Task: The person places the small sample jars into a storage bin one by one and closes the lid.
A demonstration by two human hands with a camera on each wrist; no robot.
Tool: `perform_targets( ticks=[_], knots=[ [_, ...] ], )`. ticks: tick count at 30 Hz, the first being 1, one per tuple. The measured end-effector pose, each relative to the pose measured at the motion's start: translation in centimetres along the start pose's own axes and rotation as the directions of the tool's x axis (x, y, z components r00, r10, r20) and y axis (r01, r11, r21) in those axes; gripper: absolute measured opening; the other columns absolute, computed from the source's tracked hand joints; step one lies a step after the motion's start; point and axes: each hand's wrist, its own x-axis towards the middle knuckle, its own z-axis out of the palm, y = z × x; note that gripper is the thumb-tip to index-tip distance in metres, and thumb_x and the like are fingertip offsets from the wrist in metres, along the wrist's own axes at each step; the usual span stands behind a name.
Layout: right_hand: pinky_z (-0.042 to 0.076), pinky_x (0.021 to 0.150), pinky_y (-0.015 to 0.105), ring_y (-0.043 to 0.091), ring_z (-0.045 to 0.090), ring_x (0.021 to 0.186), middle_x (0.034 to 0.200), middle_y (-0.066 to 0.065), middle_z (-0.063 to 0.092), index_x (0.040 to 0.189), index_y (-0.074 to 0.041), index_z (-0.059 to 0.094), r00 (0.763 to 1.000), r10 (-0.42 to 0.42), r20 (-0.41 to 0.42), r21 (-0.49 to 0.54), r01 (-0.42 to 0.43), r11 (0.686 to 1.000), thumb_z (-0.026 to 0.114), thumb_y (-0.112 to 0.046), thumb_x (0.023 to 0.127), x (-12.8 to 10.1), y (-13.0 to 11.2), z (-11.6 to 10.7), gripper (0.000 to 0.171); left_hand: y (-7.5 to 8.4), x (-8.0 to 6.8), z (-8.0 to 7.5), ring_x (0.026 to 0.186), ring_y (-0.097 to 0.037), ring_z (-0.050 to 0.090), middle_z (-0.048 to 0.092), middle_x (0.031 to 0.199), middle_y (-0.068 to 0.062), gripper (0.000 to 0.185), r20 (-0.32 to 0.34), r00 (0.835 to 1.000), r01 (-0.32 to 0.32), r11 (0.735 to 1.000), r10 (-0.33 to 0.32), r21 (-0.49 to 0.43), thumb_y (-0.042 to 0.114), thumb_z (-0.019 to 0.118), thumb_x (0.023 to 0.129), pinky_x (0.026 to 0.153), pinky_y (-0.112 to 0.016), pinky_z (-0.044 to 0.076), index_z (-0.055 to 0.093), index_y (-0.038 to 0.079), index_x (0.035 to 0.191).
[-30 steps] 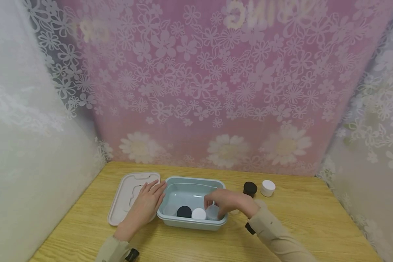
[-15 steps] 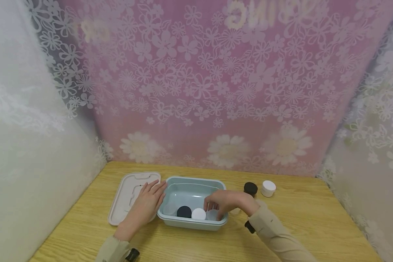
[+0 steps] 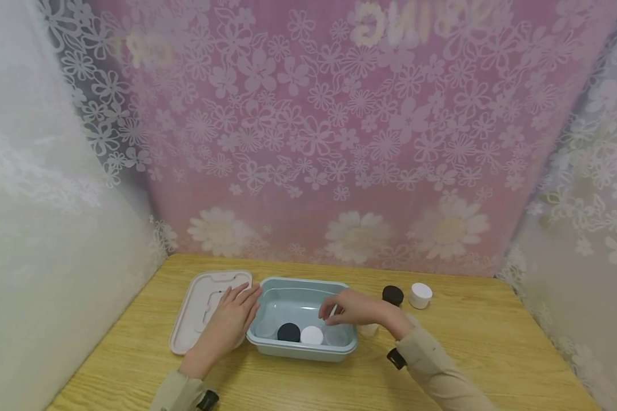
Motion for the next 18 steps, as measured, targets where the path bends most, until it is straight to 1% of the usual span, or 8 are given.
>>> perform_targets(
  ticks=[2,4,6,8,10,13,17,18],
  knots=[
    [0.058,0.087,0.028,0.011,0.069,0.099,0.113,0.002,0.071,0.118,-0.011,0.071,0.998,-0.037,-0.053,0.017,0.038,0.999,0.062,-0.022,0.103,-0.2,0.5,-0.1,0.021,0.0,0.0,0.0,0.135,-0.035,0.051,0.063,0.138,-0.011,0.037,0.002,1.0,-0.001,1.0,0.001,-0.001,0.019,0.062,0.102,0.112,-0.061,0.039,0.064,0.003,0.136],
    [0.058,0.089,0.029,0.012,0.069,0.101,0.116,0.004,0.071,0.121,-0.011,0.07,0.992,-0.048,-0.115,0.039,0.053,0.998,0.06,-0.024,0.104,-0.6,0.9,-0.1,0.024,-0.1,0.0,0.1,0.135,-0.036,0.051,0.063,0.138,-0.011,0.038,0.002,1.0,-0.004,1.0,0.004,0.001,0.019,0.062,0.102,0.112,-0.06,0.039,0.064,0.003,0.136],
    [0.057,0.09,0.03,0.017,0.069,0.105,0.119,0.007,0.07,0.124,-0.009,0.068,0.981,-0.049,-0.189,0.062,0.061,0.996,0.06,-0.024,0.104,-1.0,1.2,0.0,0.027,-0.1,0.0,0.2,0.134,-0.036,0.051,0.063,0.138,-0.011,0.038,0.001,1.0,-0.005,1.0,0.005,0.003,0.019,0.062,0.102,0.112,-0.06,0.039,0.064,0.003,0.136],
    [0.058,0.091,0.032,0.022,0.068,0.108,0.122,0.011,0.069,0.127,-0.006,0.066,0.962,-0.049,-0.269,0.089,0.076,0.993,0.06,-0.023,0.104,-1.5,1.4,0.2,0.029,-0.1,0.1,0.2,0.134,-0.036,0.051,0.063,0.138,-0.011,0.038,0.002,1.0,-0.005,1.0,0.005,0.004,0.019,0.062,0.102,0.112,-0.06,0.038,0.064,0.003,0.136],
    [0.058,0.091,0.032,0.025,0.067,0.11,0.124,0.012,0.068,0.129,-0.005,0.065,0.937,-0.034,-0.347,0.118,0.08,0.99,0.061,-0.022,0.103,-2.0,1.7,0.4,0.031,-0.1,0.1,0.2,0.134,-0.036,0.051,0.063,0.138,-0.011,0.038,0.004,1.0,-0.005,1.0,0.005,0.009,0.02,0.062,0.102,0.112,-0.06,0.039,0.064,0.004,0.136],
    [0.058,0.092,0.032,0.031,0.066,0.113,0.127,0.015,0.067,0.131,-0.003,0.064,0.895,-0.02,-0.447,0.174,0.109,0.979,0.063,-0.02,0.102,-2.8,2.1,0.7,0.034,-0.1,0.1,0.2,0.134,-0.035,0.051,0.063,0.138,-0.011,0.038,0.006,1.0,-0.007,1.0,0.007,0.011,0.02,0.062,0.102,0.112,-0.06,0.039,0.064,0.004,0.136],
    [0.057,0.093,0.029,0.034,0.065,0.116,0.13,0.018,0.066,0.134,0.0,0.061,0.828,-0.014,-0.561,0.208,0.157,0.965,0.064,-0.013,0.101,-3.8,2.7,1.1,0.036,-0.1,0.0,0.3,0.134,-0.035,0.052,0.063,0.138,-0.011,0.038,0.0,1.0,-0.01,1.0,0.009,0.009,0.02,0.063,0.102,0.111,-0.06,0.04,0.064,0.004,0.136],
    [0.057,0.093,0.028,0.032,0.065,0.117,0.13,0.019,0.065,0.134,0.0,0.061,0.81,-0.013,-0.586,0.21,0.168,0.963,0.063,-0.011,0.101,-4.1,2.9,1.1,0.036,-0.1,0.0,0.3,0.134,-0.035,0.052,0.063,0.138,-0.011,0.038,-0.003,1.0,-0.01,1.0,0.01,0.009,0.019,0.063,0.102,0.111,-0.06,0.04,0.064,0.004,0.136]
  ],
)
